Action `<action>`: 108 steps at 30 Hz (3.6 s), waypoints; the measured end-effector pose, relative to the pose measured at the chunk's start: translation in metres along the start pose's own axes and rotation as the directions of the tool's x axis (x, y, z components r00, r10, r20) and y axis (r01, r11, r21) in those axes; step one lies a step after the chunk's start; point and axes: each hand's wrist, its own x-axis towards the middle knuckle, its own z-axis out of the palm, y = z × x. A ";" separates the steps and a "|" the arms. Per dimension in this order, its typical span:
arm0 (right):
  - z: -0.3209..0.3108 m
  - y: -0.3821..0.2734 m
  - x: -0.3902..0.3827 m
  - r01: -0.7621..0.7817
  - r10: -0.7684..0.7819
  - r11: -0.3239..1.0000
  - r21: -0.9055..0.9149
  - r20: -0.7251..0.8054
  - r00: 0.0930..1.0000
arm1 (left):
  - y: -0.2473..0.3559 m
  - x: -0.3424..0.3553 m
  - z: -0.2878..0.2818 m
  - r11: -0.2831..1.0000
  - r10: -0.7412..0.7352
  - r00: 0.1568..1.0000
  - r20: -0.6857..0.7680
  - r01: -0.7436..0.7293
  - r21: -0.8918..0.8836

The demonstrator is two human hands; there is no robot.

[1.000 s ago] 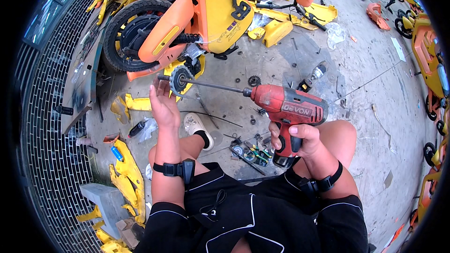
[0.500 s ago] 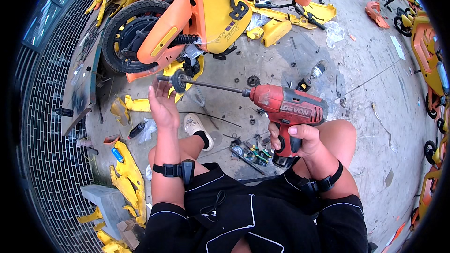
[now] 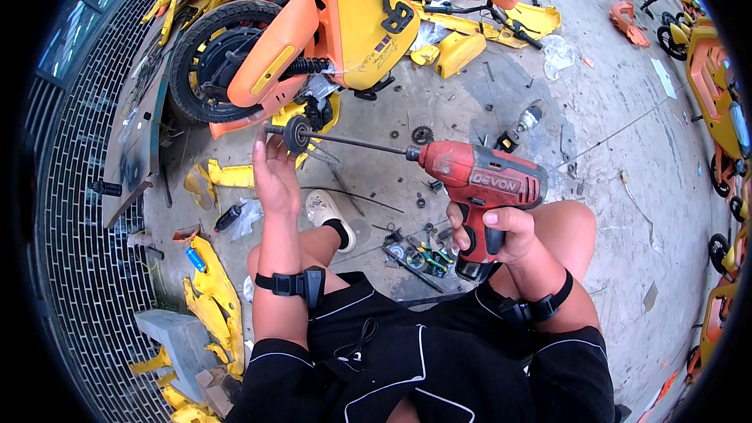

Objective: The person uses a power drill to secure parts onto a sprocket, handles a drive chain, and positions the assembly onto the axle area of a scooter frame.

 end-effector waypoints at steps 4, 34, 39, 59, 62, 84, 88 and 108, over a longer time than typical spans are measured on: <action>-0.001 0.000 -0.001 0.004 -0.004 1.000 0.008 -0.003 1.000 | -0.004 0.000 -0.001 0.997 -0.020 0.997 0.069 0.015 0.073; -0.002 -0.005 -0.007 0.070 -0.077 0.993 -0.098 -0.078 0.994 | -0.017 0.008 0.011 0.999 -0.001 1.000 0.026 -0.001 0.052; 0.002 -0.004 -0.005 0.094 -0.107 0.986 -0.135 -0.097 0.990 | -0.019 0.009 0.012 0.999 -0.012 1.000 0.021 0.011 0.036; 0.001 0.000 0.001 0.102 -0.113 0.989 -0.109 -0.095 0.989 | -0.050 0.008 0.012 0.806 -0.001 0.971 0.240 -0.141 0.575; -0.003 -0.001 0.000 0.092 -0.096 0.994 -0.050 -0.070 0.993 | -0.052 0.005 0.020 0.736 0.028 0.987 0.160 -0.129 0.664; 0.001 0.003 0.006 0.096 -0.099 0.994 -0.047 -0.065 0.993 | -0.046 0.005 0.012 0.657 0.062 0.992 0.110 -0.124 0.744; -0.001 0.002 0.005 0.100 -0.102 0.994 -0.033 -0.068 0.992 | -0.051 0.007 0.010 0.616 0.071 0.993 0.094 -0.118 0.779; 0.000 -0.002 0.004 0.115 -0.116 0.993 -0.023 -0.055 0.992 | -0.055 -0.001 0.004 0.282 -0.155 0.986 0.063 -0.017 0.959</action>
